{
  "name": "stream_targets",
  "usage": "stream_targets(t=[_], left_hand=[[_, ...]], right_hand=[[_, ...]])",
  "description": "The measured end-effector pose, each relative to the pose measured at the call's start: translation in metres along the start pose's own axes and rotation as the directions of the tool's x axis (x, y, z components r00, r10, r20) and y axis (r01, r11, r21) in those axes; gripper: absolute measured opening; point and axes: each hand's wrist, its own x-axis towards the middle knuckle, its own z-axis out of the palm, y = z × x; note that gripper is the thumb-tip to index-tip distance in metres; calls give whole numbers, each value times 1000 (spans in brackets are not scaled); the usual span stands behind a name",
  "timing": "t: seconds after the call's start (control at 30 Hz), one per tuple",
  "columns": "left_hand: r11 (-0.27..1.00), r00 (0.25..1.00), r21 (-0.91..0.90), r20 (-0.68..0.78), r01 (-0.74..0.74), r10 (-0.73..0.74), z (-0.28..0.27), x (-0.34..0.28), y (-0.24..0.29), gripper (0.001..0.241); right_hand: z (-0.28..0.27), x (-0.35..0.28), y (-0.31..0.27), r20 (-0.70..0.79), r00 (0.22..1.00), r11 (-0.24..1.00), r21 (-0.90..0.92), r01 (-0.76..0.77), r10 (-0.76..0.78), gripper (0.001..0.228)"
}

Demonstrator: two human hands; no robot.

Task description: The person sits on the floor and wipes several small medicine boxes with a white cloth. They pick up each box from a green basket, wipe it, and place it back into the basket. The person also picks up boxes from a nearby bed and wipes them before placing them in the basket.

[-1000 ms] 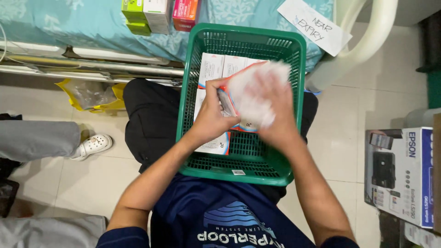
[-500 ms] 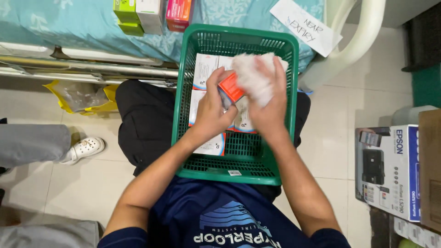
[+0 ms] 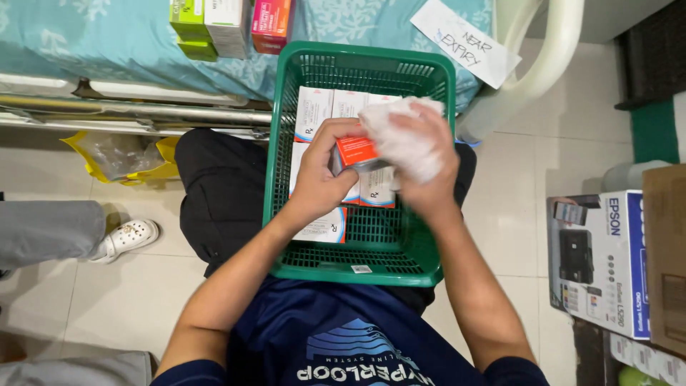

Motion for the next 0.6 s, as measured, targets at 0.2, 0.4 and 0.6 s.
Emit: stream_targets(t=[0.2, 0.4, 0.6], left_hand=[[887, 976, -447, -113, 117, -186, 7, 0, -25, 58], [523, 838, -830, -137, 194, -528, 25, 0, -1, 59], [892, 951, -378, -80, 247, -297, 42, -32, -39, 65]], right_hand=[[32, -14, 35, -73, 894, 613, 752, -242, 442, 42], [42, -45, 14, -136, 833, 523, 828, -202, 536, 52], [14, -8, 18, -12, 770, 409, 853, -325, 638, 50]])
